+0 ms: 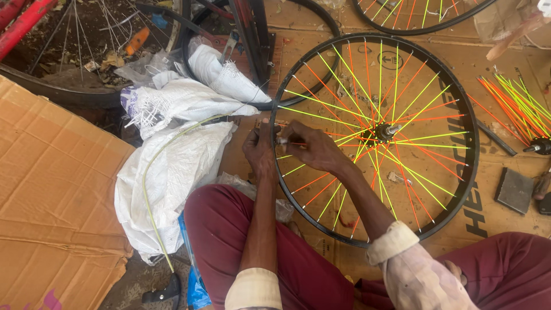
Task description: The person sits on the floor and uses a spoke wrench to tighten the nipples on the spokes of a bicycle wheel. They systematically rotate the wheel and adjust multiple spokes to true the wheel.
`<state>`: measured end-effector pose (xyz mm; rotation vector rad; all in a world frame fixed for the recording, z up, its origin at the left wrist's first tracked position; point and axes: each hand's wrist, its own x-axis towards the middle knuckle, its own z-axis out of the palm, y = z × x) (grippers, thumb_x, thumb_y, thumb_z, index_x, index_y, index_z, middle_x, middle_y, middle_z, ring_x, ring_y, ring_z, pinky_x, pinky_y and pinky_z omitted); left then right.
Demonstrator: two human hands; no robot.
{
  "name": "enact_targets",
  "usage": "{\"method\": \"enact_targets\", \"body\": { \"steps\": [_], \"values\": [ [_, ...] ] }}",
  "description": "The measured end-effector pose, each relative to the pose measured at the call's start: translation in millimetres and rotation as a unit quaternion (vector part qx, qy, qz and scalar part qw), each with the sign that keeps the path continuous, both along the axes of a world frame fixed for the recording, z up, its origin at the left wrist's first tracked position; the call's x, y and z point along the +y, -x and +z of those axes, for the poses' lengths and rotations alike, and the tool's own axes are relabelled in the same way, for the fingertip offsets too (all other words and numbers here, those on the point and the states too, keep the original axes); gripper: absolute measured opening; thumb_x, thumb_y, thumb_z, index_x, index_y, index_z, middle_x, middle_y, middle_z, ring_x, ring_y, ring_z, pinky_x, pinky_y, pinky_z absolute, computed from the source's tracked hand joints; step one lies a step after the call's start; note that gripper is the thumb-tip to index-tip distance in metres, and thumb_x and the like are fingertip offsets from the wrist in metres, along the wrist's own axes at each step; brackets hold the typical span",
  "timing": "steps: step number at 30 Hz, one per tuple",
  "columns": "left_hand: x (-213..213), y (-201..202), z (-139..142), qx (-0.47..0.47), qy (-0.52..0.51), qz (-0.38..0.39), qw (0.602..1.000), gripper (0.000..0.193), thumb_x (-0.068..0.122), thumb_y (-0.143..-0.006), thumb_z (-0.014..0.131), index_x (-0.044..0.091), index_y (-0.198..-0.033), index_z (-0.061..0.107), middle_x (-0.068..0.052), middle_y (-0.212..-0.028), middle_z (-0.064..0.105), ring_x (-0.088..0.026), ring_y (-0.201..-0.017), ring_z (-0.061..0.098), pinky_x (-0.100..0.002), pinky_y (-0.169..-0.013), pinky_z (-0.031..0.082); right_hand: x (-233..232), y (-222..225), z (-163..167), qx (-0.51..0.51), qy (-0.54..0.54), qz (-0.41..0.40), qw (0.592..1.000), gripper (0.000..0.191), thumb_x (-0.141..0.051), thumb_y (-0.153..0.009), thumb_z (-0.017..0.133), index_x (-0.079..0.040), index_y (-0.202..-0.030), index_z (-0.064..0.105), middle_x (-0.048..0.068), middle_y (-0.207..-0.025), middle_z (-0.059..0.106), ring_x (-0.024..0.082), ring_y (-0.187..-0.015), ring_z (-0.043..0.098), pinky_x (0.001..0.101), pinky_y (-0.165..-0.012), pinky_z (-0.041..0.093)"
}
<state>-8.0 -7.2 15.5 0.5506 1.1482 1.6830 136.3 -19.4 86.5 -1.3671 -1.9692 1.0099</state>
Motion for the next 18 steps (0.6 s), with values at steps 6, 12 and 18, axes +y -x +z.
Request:
{"method": "enact_targets", "body": {
  "steps": [6, 12, 18],
  "values": [
    [0, 0, -1, 0.004, 0.023, 0.004, 1.0, 0.037, 0.033, -0.095, 0.074, 0.004, -0.073, 0.069, -0.002, -0.07, 0.065, -0.008, -0.061, 0.052, -0.028, -0.057, 0.042, 3, 19, 3, -0.138, -0.013, -0.058, 0.989, 0.035, -0.039, -0.078, 0.076, -0.016, -0.104, 0.069, 0.009, -0.089, 0.079, 0.027, -0.084, 0.076, 0.0432, -0.074, 0.057],
    [2, 1, -1, 0.023, 0.029, 0.008, 0.999, 0.038, 0.034, -0.094, 0.073, 0.005, -0.07, 0.068, -0.004, -0.071, 0.071, -0.008, -0.061, 0.053, -0.026, -0.057, 0.042, -2, 13, 11, -0.1, -0.003, -0.002, 0.995, 0.034, -0.036, -0.082, 0.074, -0.013, -0.106, 0.064, 0.01, -0.094, 0.076, 0.027, -0.084, 0.074, 0.0423, -0.07, 0.055],
    [-1, -1, 1, 0.02, 0.025, 0.014, 0.999, 0.039, 0.033, -0.096, 0.074, 0.004, -0.07, 0.067, -0.003, -0.069, 0.065, -0.007, -0.063, 0.05, -0.028, -0.058, 0.04, -6, 10, 3, -0.047, -0.002, -0.07, 0.996, 0.034, -0.038, -0.082, 0.076, -0.013, -0.102, 0.067, 0.01, -0.084, 0.076, 0.027, -0.08, 0.075, 0.042, -0.07, 0.056]
  ]
}}
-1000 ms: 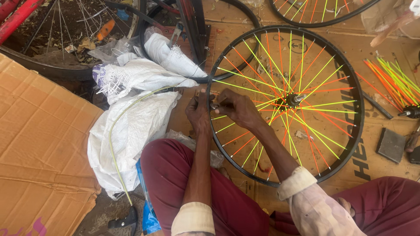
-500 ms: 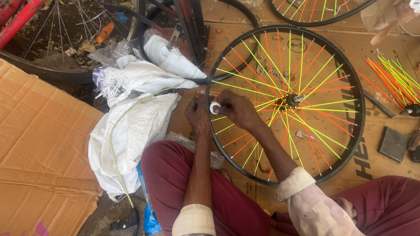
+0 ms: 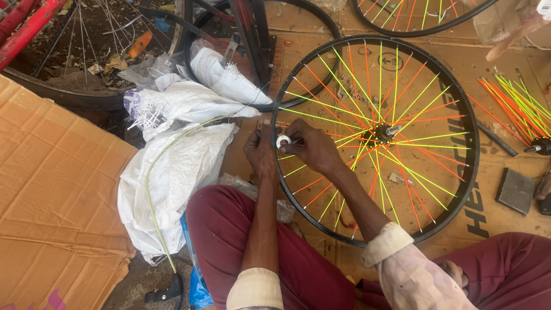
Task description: The person sits on the floor and uses a spoke wrench to tighten the nipples on the spokes of a bicycle wheel. They systematically rotate the wheel and adjust multiple spokes to true the wheel.
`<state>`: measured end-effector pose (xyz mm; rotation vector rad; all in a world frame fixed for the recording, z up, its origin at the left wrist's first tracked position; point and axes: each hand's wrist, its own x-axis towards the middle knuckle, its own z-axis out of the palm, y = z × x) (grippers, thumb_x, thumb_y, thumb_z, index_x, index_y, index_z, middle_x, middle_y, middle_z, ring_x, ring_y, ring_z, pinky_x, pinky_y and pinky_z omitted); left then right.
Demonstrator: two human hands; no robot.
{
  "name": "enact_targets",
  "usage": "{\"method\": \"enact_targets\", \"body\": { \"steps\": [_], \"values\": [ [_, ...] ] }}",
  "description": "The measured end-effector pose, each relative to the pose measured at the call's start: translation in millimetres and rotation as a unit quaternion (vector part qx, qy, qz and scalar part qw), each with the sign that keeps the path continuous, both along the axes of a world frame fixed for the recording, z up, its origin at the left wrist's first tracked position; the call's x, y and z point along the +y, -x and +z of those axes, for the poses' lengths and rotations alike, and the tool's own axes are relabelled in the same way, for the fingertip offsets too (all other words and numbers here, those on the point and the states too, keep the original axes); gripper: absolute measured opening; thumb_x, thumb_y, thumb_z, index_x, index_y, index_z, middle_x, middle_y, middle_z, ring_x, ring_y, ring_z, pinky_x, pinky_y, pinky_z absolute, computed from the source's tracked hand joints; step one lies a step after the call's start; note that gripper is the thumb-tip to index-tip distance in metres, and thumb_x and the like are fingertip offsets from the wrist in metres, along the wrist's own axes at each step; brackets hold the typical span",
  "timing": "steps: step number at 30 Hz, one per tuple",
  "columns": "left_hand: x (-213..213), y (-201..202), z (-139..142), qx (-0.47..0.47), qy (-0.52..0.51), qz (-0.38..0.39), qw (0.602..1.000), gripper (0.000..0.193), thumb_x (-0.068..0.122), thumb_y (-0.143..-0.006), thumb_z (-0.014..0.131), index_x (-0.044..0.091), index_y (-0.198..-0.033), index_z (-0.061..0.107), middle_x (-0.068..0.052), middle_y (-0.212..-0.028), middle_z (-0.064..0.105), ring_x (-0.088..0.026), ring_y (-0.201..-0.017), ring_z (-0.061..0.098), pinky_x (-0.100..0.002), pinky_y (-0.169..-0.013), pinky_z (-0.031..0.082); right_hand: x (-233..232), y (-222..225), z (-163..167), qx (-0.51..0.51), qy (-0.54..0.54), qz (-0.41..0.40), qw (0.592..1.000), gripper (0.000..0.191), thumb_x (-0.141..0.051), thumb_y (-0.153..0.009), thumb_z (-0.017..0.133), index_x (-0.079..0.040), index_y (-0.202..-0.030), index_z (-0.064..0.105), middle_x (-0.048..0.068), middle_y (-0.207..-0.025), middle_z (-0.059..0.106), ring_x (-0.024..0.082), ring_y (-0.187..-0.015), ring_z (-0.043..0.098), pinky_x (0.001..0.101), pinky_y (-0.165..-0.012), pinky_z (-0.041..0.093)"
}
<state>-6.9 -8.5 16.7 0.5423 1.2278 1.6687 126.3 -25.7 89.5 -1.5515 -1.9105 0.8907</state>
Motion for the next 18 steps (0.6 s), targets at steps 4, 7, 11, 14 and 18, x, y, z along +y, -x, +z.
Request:
{"method": "enact_targets", "body": {
  "steps": [4, 7, 11, 14, 18],
  "values": [
    [1, 0, -1, -0.011, -0.018, -0.007, 1.0, 0.038, 0.033, -0.095, 0.074, 0.004, -0.072, 0.068, -0.001, -0.071, 0.068, -0.007, -0.063, 0.052, -0.027, -0.06, 0.042, 5, 17, -2, -0.18, -0.029, -0.003, 0.983, 0.024, -0.034, -0.087, 0.074, -0.015, -0.101, 0.073, 0.01, -0.086, 0.077, 0.03, -0.084, 0.074, 0.0449, -0.072, 0.055],
    [3, 1, -2, -0.003, -0.027, -0.004, 1.0, 0.037, 0.033, -0.095, 0.073, 0.003, -0.075, 0.072, -0.001, -0.069, 0.065, -0.007, -0.062, 0.05, -0.027, -0.059, 0.041, 7, 13, 2, -0.18, 0.013, 0.033, 0.983, 0.027, -0.038, -0.086, 0.075, -0.016, -0.1, 0.072, 0.009, -0.088, 0.077, 0.03, -0.083, 0.073, 0.046, -0.072, 0.054],
    [2, 0, -4, -0.013, 0.0, -0.016, 1.0, 0.037, 0.034, -0.095, 0.073, 0.003, -0.075, 0.072, -0.001, -0.068, 0.064, -0.008, -0.061, 0.051, -0.027, -0.058, 0.041, 3, -8, 4, 0.001, -0.013, 0.058, 0.998, 0.035, -0.038, -0.084, 0.074, -0.013, -0.106, 0.064, 0.009, -0.091, 0.076, 0.026, -0.081, 0.075, 0.043, -0.069, 0.056],
    [1, 1, -4, 0.006, -0.005, -0.01, 1.0, 0.039, 0.034, -0.096, 0.073, 0.002, -0.074, 0.07, -0.001, -0.069, 0.064, -0.008, -0.062, 0.049, -0.028, -0.058, 0.039, 1, -7, -1, 0.004, -0.005, 0.011, 1.0, 0.032, -0.04, -0.086, 0.074, -0.012, -0.099, 0.068, 0.01, -0.087, 0.078, 0.027, -0.08, 0.076, 0.043, -0.072, 0.057],
    [2, 1, -1, -0.03, -0.02, -0.023, 0.999, 0.038, 0.035, -0.094, 0.072, 0.006, -0.072, 0.064, -0.004, -0.075, 0.073, -0.009, -0.066, 0.061, -0.027, -0.063, 0.048, 5, 14, -8, -0.133, -0.003, -0.01, 0.991, 0.036, -0.042, -0.083, 0.074, -0.016, -0.107, 0.069, 0.01, -0.092, 0.079, 0.03, -0.087, 0.075, 0.0458, -0.074, 0.056]
  ]
}}
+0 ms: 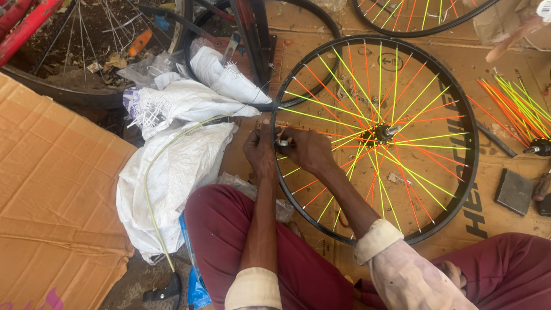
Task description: The person sits on the floor and uses a spoke wrench to tighten the nipples on the spokes of a bicycle wheel. They systematically rotate the wheel and adjust multiple spokes to true the wheel.
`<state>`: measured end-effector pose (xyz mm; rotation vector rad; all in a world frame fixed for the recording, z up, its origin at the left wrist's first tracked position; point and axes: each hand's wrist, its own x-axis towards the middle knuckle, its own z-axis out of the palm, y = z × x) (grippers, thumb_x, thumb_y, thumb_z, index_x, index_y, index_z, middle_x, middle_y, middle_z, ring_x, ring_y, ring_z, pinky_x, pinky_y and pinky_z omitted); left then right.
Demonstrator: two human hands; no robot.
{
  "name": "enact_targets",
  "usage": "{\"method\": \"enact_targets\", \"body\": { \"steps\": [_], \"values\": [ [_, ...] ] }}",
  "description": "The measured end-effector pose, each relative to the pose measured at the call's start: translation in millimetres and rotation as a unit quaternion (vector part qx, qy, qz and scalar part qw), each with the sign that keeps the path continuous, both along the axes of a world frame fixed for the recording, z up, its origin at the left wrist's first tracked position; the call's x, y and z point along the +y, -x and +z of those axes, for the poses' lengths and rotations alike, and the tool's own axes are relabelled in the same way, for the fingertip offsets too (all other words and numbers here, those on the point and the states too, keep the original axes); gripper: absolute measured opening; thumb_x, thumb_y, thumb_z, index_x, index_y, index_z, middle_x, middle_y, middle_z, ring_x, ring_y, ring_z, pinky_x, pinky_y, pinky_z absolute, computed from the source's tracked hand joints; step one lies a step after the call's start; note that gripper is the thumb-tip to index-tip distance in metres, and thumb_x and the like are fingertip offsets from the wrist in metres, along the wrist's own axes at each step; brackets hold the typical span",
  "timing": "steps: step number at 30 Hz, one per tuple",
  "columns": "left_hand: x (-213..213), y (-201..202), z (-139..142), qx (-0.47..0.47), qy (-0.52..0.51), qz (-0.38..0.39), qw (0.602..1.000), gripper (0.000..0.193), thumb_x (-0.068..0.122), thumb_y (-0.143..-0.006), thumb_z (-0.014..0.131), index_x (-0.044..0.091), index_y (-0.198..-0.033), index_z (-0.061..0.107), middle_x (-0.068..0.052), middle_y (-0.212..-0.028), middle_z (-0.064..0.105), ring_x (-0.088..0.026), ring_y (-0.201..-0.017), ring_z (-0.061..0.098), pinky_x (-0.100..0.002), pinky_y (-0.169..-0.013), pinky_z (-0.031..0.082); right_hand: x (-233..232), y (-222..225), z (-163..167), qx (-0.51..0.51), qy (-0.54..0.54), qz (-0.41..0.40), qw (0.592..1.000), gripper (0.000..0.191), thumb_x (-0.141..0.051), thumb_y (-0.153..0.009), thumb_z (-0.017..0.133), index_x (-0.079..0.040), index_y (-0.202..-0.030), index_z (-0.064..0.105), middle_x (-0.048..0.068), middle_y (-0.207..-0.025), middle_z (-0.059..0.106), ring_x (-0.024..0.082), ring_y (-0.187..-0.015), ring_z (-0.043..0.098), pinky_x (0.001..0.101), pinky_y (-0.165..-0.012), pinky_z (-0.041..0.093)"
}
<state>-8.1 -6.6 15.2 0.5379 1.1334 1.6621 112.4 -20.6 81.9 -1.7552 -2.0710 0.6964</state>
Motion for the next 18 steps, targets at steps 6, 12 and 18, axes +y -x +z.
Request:
{"method": "enact_targets", "body": {
  "steps": [6, 12, 18],
  "values": [
    [-2, 0, 4, 0.045, 0.031, 0.011, 0.998, 0.038, 0.036, -0.095, 0.071, 0.006, -0.073, 0.07, -0.003, -0.073, 0.07, -0.007, -0.063, 0.053, -0.027, -0.059, 0.043, -1, -9, 11, 0.027, 0.047, 0.055, 0.997, 0.044, -0.043, -0.083, 0.074, -0.015, -0.115, 0.061, 0.01, -0.094, 0.076, 0.031, -0.088, 0.074, 0.0464, -0.074, 0.055],
    [-5, -1, 10, 0.05, 0.036, 0.017, 0.998, 0.039, 0.036, -0.095, 0.072, 0.004, -0.074, 0.071, 0.0, -0.067, 0.062, -0.008, -0.063, 0.049, -0.028, -0.059, 0.04, -12, -12, 10, 0.13, -0.023, 0.026, 0.991, 0.028, -0.03, -0.084, 0.077, -0.011, -0.099, 0.064, 0.006, -0.093, 0.077, 0.027, -0.09, 0.076, 0.0431, -0.073, 0.055],
    [-5, -1, 15, 0.036, 0.033, 0.002, 0.999, 0.039, 0.038, -0.095, 0.072, 0.005, -0.074, 0.067, -0.005, -0.077, 0.073, -0.01, -0.071, 0.06, -0.029, -0.069, 0.048, -18, -18, 8, 0.178, -0.108, 0.028, 0.978, 0.022, -0.015, -0.084, 0.079, -0.008, -0.098, 0.065, 0.007, -0.095, 0.076, 0.027, -0.091, 0.076, 0.0391, -0.079, 0.058]
  ]
}}
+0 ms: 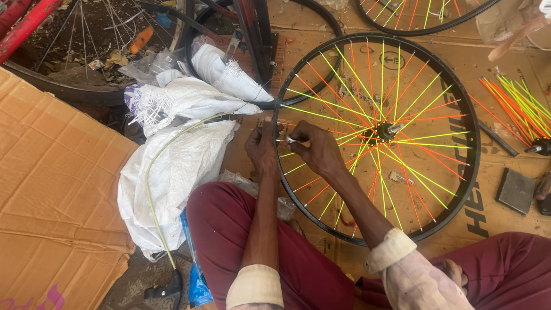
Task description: The person sits on the floor and uses a spoke wrench to tighten the nipples on the spokes of a bicycle wheel. They systematically rotate the wheel and adjust multiple spokes to true the wheel.
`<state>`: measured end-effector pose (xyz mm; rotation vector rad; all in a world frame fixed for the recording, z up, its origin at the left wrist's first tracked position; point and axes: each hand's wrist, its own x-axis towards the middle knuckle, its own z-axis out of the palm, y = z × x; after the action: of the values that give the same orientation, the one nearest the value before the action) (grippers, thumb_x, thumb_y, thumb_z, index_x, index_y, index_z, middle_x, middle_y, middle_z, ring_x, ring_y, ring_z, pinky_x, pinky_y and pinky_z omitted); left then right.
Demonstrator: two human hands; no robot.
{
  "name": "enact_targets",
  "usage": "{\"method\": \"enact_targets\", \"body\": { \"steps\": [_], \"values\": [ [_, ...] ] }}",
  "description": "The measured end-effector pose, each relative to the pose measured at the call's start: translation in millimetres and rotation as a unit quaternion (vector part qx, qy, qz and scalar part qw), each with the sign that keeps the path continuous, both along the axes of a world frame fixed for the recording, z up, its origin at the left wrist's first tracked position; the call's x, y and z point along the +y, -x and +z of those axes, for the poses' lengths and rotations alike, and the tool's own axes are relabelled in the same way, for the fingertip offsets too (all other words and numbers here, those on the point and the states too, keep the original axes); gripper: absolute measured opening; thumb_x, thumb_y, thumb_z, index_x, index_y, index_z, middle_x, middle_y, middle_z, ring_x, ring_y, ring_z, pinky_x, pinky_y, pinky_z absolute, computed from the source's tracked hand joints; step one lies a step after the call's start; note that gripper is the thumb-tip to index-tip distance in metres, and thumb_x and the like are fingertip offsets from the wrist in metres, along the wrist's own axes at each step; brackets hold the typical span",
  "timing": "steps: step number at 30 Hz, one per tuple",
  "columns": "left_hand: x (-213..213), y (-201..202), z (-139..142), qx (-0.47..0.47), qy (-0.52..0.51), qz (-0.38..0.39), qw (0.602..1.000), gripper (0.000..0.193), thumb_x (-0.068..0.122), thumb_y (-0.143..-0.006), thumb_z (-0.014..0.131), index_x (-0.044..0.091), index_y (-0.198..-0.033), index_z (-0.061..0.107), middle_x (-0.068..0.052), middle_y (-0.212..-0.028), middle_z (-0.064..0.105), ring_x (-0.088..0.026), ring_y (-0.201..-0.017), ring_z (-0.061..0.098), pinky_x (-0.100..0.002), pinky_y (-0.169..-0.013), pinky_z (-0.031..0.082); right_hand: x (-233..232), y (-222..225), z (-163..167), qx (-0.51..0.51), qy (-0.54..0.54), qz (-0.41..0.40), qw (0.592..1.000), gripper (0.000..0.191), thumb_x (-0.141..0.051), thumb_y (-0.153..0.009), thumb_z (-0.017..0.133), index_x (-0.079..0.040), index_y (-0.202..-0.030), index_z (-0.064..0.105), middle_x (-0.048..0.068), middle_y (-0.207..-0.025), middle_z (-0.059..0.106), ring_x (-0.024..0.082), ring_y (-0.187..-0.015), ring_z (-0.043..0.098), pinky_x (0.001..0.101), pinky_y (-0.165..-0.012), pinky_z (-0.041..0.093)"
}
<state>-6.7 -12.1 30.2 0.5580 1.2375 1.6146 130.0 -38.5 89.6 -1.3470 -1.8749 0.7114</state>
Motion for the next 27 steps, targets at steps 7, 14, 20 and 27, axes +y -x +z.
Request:
{"method": "enact_targets", "body": {
  "steps": [7, 14, 20, 27],
  "values": [
    [-2, -1, 2, 0.013, 0.003, -0.008, 1.0, 0.039, 0.041, -0.095, 0.07, 0.007, -0.075, 0.067, -0.007, -0.081, 0.074, -0.012, -0.075, 0.061, -0.03, -0.071, 0.047, -20, -19, 17, -0.151, -0.097, 0.103, 0.978, 0.038, -0.007, -0.078, 0.079, -0.012, -0.115, 0.074, 0.008, -0.101, 0.077, 0.03, -0.096, 0.072, 0.046, -0.083, 0.051],
    [1, 0, 2, 0.0, 0.002, -0.005, 1.0, 0.04, 0.041, -0.094, 0.071, 0.007, -0.073, 0.065, -0.007, -0.08, 0.074, -0.013, -0.076, 0.064, -0.031, -0.071, 0.048, -12, -11, 18, -0.073, 0.035, 0.099, 0.992, 0.034, -0.024, -0.083, 0.074, -0.015, -0.115, 0.07, 0.006, -0.095, 0.077, 0.028, -0.081, 0.076, 0.0451, -0.07, 0.057],
    [3, 0, -2, -0.005, -0.017, -0.001, 1.0, 0.039, 0.04, -0.093, 0.073, 0.007, -0.074, 0.066, -0.007, -0.079, 0.074, -0.012, -0.074, 0.062, -0.03, -0.073, 0.049, -9, 1, 12, -0.286, 0.003, 0.054, 0.957, 0.034, -0.038, -0.083, 0.08, -0.015, -0.103, 0.066, 0.007, -0.083, 0.077, 0.032, -0.083, 0.075, 0.0494, -0.074, 0.05],
    [3, 0, -6, -0.014, 0.014, -0.003, 1.0, 0.038, 0.039, -0.094, 0.073, 0.008, -0.073, 0.064, -0.006, -0.078, 0.073, -0.011, -0.069, 0.058, -0.031, -0.064, 0.044, -8, -14, 5, -0.063, 0.008, 0.095, 0.993, 0.035, -0.031, -0.08, 0.081, -0.014, -0.102, 0.059, 0.004, -0.093, 0.076, 0.027, -0.081, 0.076, 0.0481, -0.071, 0.051]
  ]
}}
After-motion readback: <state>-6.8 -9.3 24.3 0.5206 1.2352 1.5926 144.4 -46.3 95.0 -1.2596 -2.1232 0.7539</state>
